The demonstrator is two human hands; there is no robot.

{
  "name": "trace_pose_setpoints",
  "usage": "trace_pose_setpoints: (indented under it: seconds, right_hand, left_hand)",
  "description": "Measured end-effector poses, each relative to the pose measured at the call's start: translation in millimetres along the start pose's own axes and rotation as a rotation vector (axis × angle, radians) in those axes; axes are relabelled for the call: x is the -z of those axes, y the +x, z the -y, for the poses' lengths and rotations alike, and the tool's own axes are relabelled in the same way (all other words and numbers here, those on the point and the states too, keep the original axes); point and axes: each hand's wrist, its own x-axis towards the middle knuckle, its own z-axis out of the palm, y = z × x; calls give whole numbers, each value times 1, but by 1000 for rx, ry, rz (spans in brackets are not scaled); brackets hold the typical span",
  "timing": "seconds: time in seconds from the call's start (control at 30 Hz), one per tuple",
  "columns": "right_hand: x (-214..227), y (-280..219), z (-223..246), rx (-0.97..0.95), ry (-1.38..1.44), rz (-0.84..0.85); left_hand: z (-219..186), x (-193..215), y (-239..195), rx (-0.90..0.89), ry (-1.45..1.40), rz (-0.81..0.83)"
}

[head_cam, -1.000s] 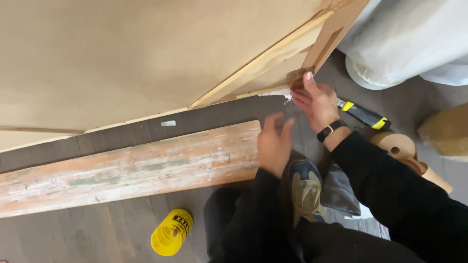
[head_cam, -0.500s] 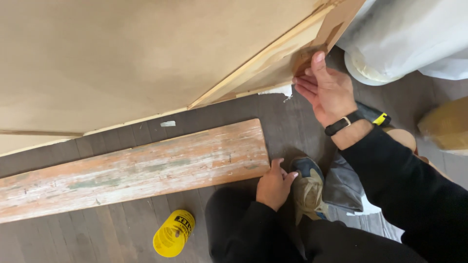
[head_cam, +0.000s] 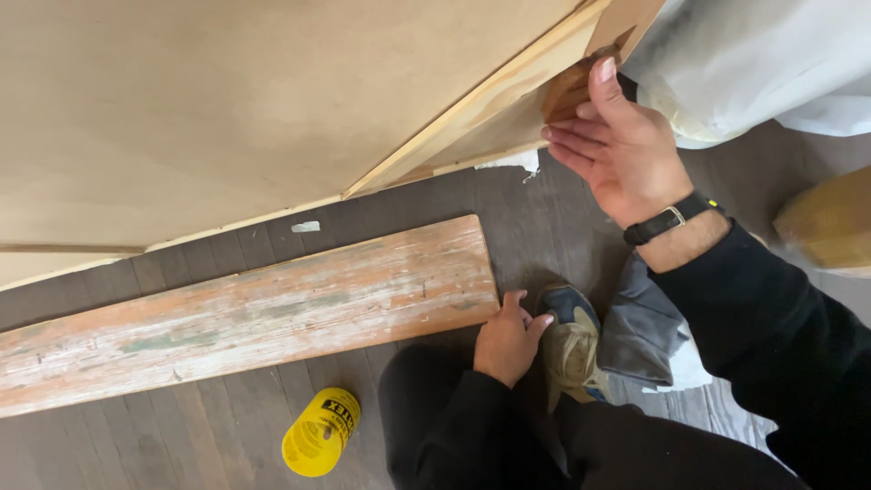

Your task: Taping and securing the back of a large wooden picture frame.

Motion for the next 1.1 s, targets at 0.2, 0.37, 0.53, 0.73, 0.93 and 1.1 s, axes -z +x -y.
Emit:
trace_pose_setpoints:
  seconds: [0.2, 0.37, 0.53, 0.73, 0.93, 1.1]
  right_hand:
    - [2, -3, -2, -41, 160, 20]
    - [14, -3, -32, -114, 173, -72]
    - [44, 15, -72, -400, 177, -61]
    - [50, 21, -84, -457, 398, -3]
    - [45, 33, -110, -527, 436, 116]
    - [50, 77, -138, -521, 380, 154]
  left_hand:
    - [3, -3, -2, 11, 4, -1]
    - [12, -13, 10, 199, 83, 99]
    - [15, -20, 16, 252, 117, 113]
    - [31, -24, 17, 90, 3, -18]
    - [-24, 44, 55, -25, -648, -539]
    - [-35, 38, 121, 119, -1003, -474]
